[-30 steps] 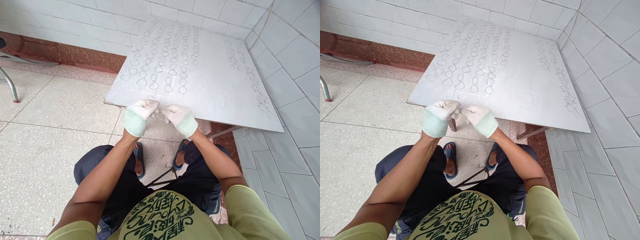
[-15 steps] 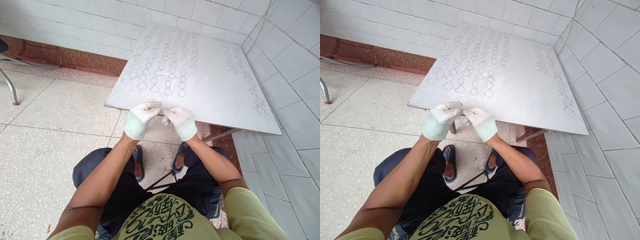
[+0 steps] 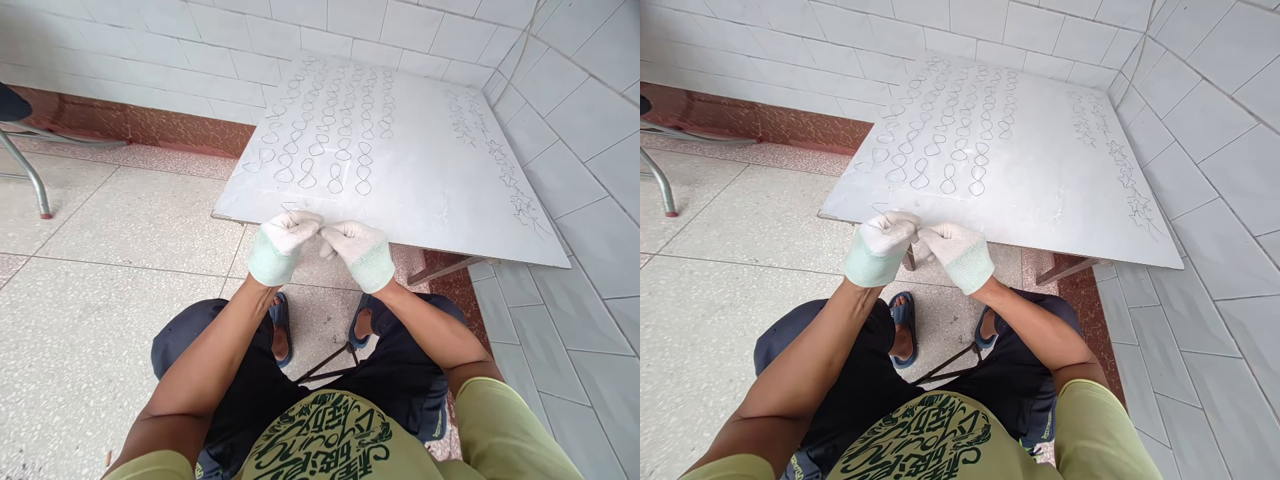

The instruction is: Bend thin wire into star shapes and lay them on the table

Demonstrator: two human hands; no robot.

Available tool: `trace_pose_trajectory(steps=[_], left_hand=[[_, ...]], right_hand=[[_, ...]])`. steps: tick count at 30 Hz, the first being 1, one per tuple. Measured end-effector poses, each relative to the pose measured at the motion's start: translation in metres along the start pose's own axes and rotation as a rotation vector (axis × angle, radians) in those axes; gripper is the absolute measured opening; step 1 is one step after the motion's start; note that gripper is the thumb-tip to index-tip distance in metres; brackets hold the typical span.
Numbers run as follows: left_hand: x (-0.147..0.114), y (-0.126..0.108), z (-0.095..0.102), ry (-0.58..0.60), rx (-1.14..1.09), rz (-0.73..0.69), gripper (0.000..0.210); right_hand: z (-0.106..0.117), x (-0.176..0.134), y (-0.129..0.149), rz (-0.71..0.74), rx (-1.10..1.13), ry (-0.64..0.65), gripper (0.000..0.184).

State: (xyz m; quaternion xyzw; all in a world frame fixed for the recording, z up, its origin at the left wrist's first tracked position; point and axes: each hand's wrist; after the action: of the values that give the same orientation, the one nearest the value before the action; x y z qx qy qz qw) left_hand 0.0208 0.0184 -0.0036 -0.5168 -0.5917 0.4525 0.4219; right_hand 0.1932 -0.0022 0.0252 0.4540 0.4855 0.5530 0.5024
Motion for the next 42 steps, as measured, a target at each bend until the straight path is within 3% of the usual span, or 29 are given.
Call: trace_pose_trajectory(steps=[5,9,19,26,29,32,36,39,42], left_hand=[[0.009,0.010,0.003,0.130,-0.166,0.052,0.058],[0.013,0.014,0.004,0.196,-0.177,0.010,0.064],[0.009,0.016,0.003,0.178,-0.189,-0.039,0.071],[0.007,0.006,0.007,0.261,-0.138,-0.018,0.073],[0.009,0.003,0.013,0.331,-0.068,-0.002,0.068],[0.015,0.004,0.017,0.396,-0.044,0.033,0.076],[0.019,0.007,0.015,0.415,-0.115,0.023,0.082],[0.017,0.006,0.010,0.376,-0.170,-0.018,0.080],[0.015,0.006,0.006,0.311,-0.173,-0.049,0.076]], right_hand=[[0.000,0.001,0.000,-0.022,0.034,0.052,0.036],[0.003,0.000,0.008,-0.025,-0.039,0.077,0.038],[0.014,-0.001,0.015,0.045,-0.221,0.080,0.034],[0.027,0.006,0.012,0.435,-0.635,0.230,0.042],[0.031,0.011,0.016,0.529,-0.775,0.258,0.040],[0.036,0.017,0.018,0.522,-0.793,0.300,0.041],[0.038,0.019,0.017,0.446,-0.641,0.364,0.047],[0.035,0.014,0.017,0.405,-0.565,0.300,0.051],[0.029,0.007,0.014,0.420,-0.629,0.216,0.049]])
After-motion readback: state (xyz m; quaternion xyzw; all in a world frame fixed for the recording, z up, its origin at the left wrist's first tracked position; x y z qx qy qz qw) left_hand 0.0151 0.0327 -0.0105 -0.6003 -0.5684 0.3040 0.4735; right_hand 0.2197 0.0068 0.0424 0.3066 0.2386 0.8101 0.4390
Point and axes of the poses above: each hand's wrist, its own x-axis towards the middle knuckle, its own z-axis out of the back of the hand, y = z × x, and after that the axes turned 7 degrees about -y, right-handed
